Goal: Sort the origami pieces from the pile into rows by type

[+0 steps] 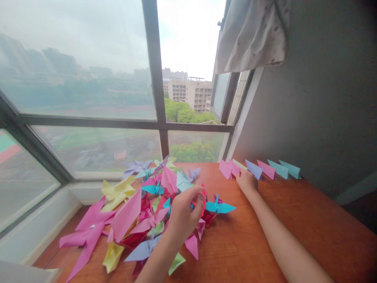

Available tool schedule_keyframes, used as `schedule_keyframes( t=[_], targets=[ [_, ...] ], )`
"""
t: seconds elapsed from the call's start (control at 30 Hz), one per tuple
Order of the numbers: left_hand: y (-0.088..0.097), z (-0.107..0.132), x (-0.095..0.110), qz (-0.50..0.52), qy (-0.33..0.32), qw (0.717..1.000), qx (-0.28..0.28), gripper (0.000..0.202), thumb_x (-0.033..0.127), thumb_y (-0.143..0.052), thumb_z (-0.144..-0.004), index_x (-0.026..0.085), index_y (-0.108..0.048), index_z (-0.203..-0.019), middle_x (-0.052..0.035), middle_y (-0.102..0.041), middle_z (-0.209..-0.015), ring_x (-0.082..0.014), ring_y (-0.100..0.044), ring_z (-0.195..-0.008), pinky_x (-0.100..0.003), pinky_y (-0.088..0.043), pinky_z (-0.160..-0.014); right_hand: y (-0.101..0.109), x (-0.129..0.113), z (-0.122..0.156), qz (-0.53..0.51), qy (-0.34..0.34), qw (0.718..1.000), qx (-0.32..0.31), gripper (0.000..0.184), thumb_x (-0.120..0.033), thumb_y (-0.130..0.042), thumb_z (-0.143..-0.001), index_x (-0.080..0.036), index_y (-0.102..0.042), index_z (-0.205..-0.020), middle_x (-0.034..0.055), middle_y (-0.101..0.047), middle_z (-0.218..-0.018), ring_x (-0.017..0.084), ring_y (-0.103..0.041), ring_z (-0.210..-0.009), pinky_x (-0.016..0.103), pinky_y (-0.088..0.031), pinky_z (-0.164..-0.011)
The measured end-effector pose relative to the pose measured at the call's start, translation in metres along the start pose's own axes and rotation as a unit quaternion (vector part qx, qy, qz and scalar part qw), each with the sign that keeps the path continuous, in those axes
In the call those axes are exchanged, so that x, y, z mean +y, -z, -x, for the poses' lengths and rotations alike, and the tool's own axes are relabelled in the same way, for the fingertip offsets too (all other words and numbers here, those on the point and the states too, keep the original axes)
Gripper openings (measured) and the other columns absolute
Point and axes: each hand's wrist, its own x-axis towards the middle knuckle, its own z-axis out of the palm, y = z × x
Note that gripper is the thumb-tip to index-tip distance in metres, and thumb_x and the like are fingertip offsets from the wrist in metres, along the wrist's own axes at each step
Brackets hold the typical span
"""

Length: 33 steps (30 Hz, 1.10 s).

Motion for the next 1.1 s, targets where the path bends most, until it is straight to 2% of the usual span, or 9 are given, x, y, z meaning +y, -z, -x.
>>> schedule_keyframes(
  t=[0.17,0.37,0.53,0.67,0.77,0.87,0.97,1.03,1.1],
  targets=[
    [-0.001,0.0,-0.002,-0.004,-0.01,1.0,0.002,0.024,0.007,-0.053,-0.084,0.02,-0.066,-0.1,-0.0006,-0.073,-0.079,-0.0143,-0.068,-0.07,-0.024,-0.052,-0.069,-0.006,0.0,0.001,-0.026,-0.004,1.0,-0.01,0.031,-0.034,-0.048,-0.091,-0.022,-0.07,-0.11,0.0121,-0.071,-0.104,0.024,-0.066,-0.093,0.031,-0.045,-0.078],
    [-0.002,0.002,-0.006,-0.012,-0.01,1.0,-0.006,0.023,0.011,-0.052,-0.086,0.02,-0.066,-0.102,-0.0023,-0.074,-0.081,-0.0155,-0.069,-0.071,-0.025,-0.053,-0.069,0.001,0.01,0.007,-0.09,-0.01,0.996,0.015,0.032,-0.034,-0.049,-0.089,-0.022,-0.072,-0.109,0.0084,-0.073,-0.101,0.022,-0.066,-0.095,0.027,-0.046,-0.077],
    [0.002,0.001,-0.001,-0.044,-0.019,0.999,-0.022,0.023,0.013,-0.052,-0.088,0.021,-0.066,-0.105,-0.0042,-0.075,-0.092,-0.0169,-0.07,-0.079,-0.027,-0.054,-0.075,0.008,0.021,0.029,-0.141,-0.004,0.989,0.035,0.032,-0.035,-0.049,-0.087,-0.022,-0.074,-0.101,0.0077,-0.074,-0.1,0.024,-0.067,-0.092,0.029,-0.046,-0.074],
    [0.008,0.001,0.003,-0.067,-0.022,0.997,-0.033,0.023,0.014,-0.053,-0.089,0.022,-0.067,-0.105,-0.0046,-0.076,-0.096,-0.0173,-0.07,-0.082,-0.027,-0.054,-0.076,0.005,0.022,0.052,-0.183,0.02,0.982,0.03,0.032,-0.037,-0.049,-0.085,-0.022,-0.074,-0.096,0.0073,-0.075,-0.092,0.023,-0.068,-0.086,0.029,-0.047,-0.072],
    [0.017,0.006,-0.001,-0.068,0.002,0.998,-0.009,0.021,0.016,-0.053,-0.089,0.021,-0.067,-0.104,-0.004,-0.076,-0.092,-0.0163,-0.07,-0.079,-0.025,-0.053,-0.073,-0.003,0.022,0.064,-0.215,0.032,0.976,0.02,0.034,-0.039,-0.047,-0.084,-0.021,-0.074,-0.096,0.0067,-0.075,-0.089,0.023,-0.068,-0.085,0.031,-0.048,-0.074],
    [0.034,0.016,-0.008,-0.108,0.02,0.993,0.037,0.018,0.02,-0.052,-0.091,0.02,-0.067,-0.102,-0.0039,-0.075,-0.09,-0.0169,-0.069,-0.078,-0.026,-0.053,-0.072,-0.011,0.024,0.07,-0.244,0.034,0.969,0.009,0.036,-0.041,-0.047,-0.083,-0.02,-0.073,-0.095,0.007,-0.075,-0.086,0.024,-0.069,-0.084,0.032,-0.049,-0.075],
    [0.065,0.028,-0.012,-0.213,0.037,0.974,0.072,0.019,0.025,-0.05,-0.092,0.02,-0.066,-0.101,-0.0053,-0.073,-0.097,-0.0198,-0.069,-0.088,-0.029,-0.052,-0.079,-0.018,0.027,0.072,-0.272,0.031,0.962,0.001,0.037,-0.042,-0.047,-0.081,-0.019,-0.073,-0.095,0.0069,-0.075,-0.083,0.023,-0.069,-0.079,0.032,-0.05,-0.073],
    [0.091,0.036,-0.014,-0.323,0.061,0.94,0.091,0.021,0.028,-0.049,-0.091,0.021,-0.065,-0.103,-0.006,-0.072,-0.102,-0.0228,-0.067,-0.093,-0.031,-0.05,-0.082,-0.021,0.028,0.071,-0.29,0.03,0.957,-0.002,0.038,-0.042,-0.046,-0.081,-0.019,-0.073,-0.094,0.0066,-0.075,-0.082,0.023,-0.069,-0.077,0.032,-0.05,-0.072],
    [0.117,0.042,-0.017,-0.433,0.114,0.89,0.087,0.025,0.031,-0.049,-0.09,0.021,-0.065,-0.107,-0.0081,-0.07,-0.11,-0.0272,-0.065,-0.1,-0.034,-0.05,-0.082,-0.023,0.029,0.071,-0.308,0.029,0.951,-0.006,0.038,-0.043,-0.046,-0.08,-0.02,-0.073,-0.094,0.0061,-0.075,-0.081,0.023,-0.069,-0.076,0.032,-0.05,-0.071]
  ],
)
